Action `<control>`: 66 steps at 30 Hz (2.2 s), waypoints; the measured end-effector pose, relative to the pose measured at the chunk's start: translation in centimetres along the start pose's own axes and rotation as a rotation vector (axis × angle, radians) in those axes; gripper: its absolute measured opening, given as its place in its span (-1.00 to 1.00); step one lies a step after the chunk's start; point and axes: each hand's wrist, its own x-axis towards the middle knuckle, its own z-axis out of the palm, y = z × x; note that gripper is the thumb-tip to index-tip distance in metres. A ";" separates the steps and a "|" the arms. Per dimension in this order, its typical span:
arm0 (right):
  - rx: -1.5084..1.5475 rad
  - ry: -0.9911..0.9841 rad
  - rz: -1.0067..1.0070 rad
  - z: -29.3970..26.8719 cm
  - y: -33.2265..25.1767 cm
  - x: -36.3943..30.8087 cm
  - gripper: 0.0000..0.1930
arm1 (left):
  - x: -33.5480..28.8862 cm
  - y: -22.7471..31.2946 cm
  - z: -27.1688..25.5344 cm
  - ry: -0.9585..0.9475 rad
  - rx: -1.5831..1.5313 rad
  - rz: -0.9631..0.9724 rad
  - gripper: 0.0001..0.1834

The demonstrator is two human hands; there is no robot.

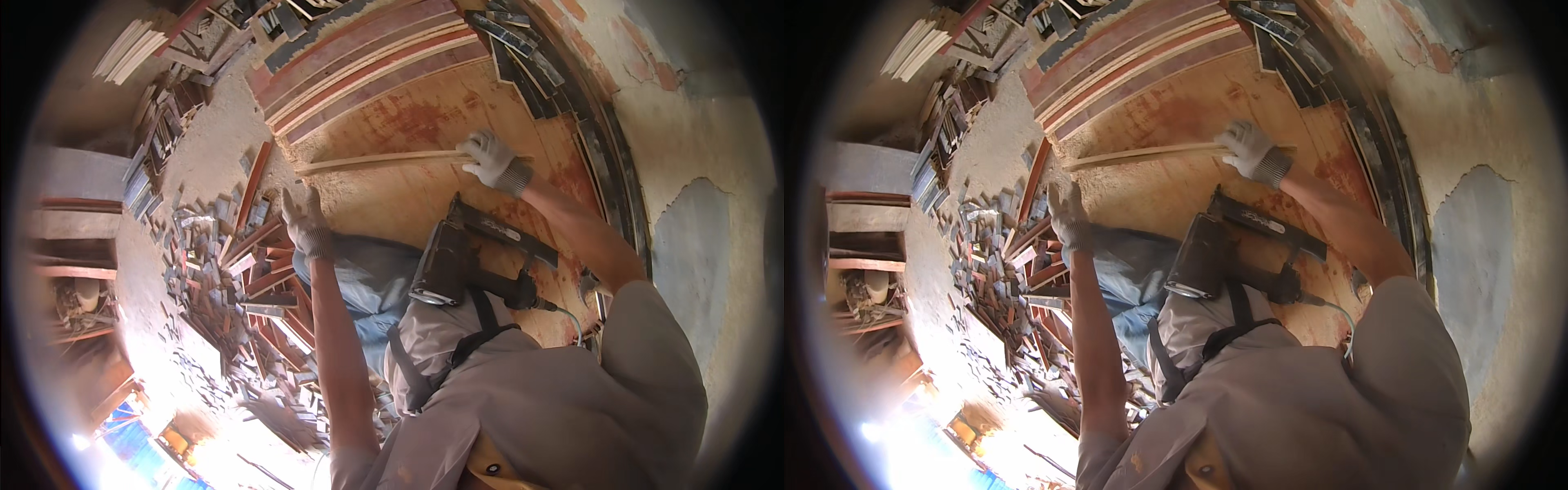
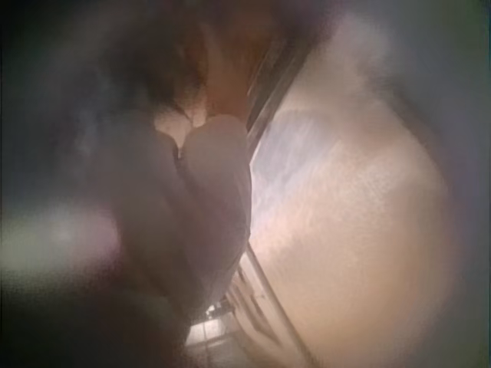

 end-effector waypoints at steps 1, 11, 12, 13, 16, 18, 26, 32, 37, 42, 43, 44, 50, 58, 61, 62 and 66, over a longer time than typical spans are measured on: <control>0.006 0.038 -0.022 -0.4 -0.1 -1.1 -0.38 | 0.2 0.3 0.4 -0.011 0.051 0.006 -0.13; 0.006 0.367 0.658 -1.1 2.1 -9.6 -0.35 | 4.7 1.7 4.4 0.085 0.049 0.040 -0.50; 0.097 0.464 0.634 -0.5 2.2 -10.0 -0.35 | 5.1 1.7 4.5 0.071 0.012 0.067 -0.50; 0.201 0.506 0.682 0.2 1.9 -10.4 -0.35 | 5.3 1.6 4.6 0.050 -0.004 0.043 -0.49; 0.371 0.610 0.833 1.2 1.4 -11.4 -0.40 | 5.6 1.4 4.7 0.027 -0.044 0.011 -0.35; 0.498 0.663 0.870 1.5 0.8 -11.3 -0.45 | 6.8 1.4 4.1 0.013 0.055 0.052 -0.29; 1.367 0.623 0.973 -3.2 -1.5 -13.7 -0.71 | 6.6 1.0 3.4 -0.013 -0.104 -0.056 -0.50; 1.418 0.611 1.057 -4.3 -0.3 -15.0 -0.69 | 6.3 1.5 3.4 -0.063 -0.241 -0.201 -0.64; 1.318 0.696 1.074 -4.9 2.6 -17.3 -0.73 | 7.2 0.3 2.8 -0.175 -0.428 -0.412 -0.64; 1.377 0.733 1.060 -4.0 3.1 -19.0 -0.74 | 7.2 -2.7 1.0 -0.421 -0.342 -0.073 -0.55; 1.392 0.736 1.080 -3.7 2.9 -19.2 -0.73 | 7.0 -3.3 0.6 -0.435 -0.218 0.018 -0.53; 1.388 0.746 1.145 -3.5 2.6 -19.2 -0.73 | 6.6 -3.8 0.2 -0.437 -0.222 0.056 -0.53; 1.362 0.775 1.042 -3.1 0.7 -17.9 -0.69 | 3.5 -3.3 -0.3 -0.234 -0.019 0.058 -0.66; 1.073 0.685 1.245 -4.2 -1.1 -15.4 -0.64 | 1.8 -1.0 -0.4 -0.175 -0.140 -0.107 -0.70; 1.032 0.657 1.305 -4.6 -2.1 -15.2 -0.64 | 2.2 -0.8 -0.6 -0.191 -0.043 -0.017 -0.71; 1.027 0.652 1.328 -4.6 -2.4 -15.3 -0.64 | 2.3 -0.7 -0.7 -0.178 0.044 -0.038 -0.72; 1.051 0.678 1.275 -4.4 -2.9 -15.8 -0.64 | 2.5 0.2 -0.2 -0.092 0.027 -0.264 -0.69</control>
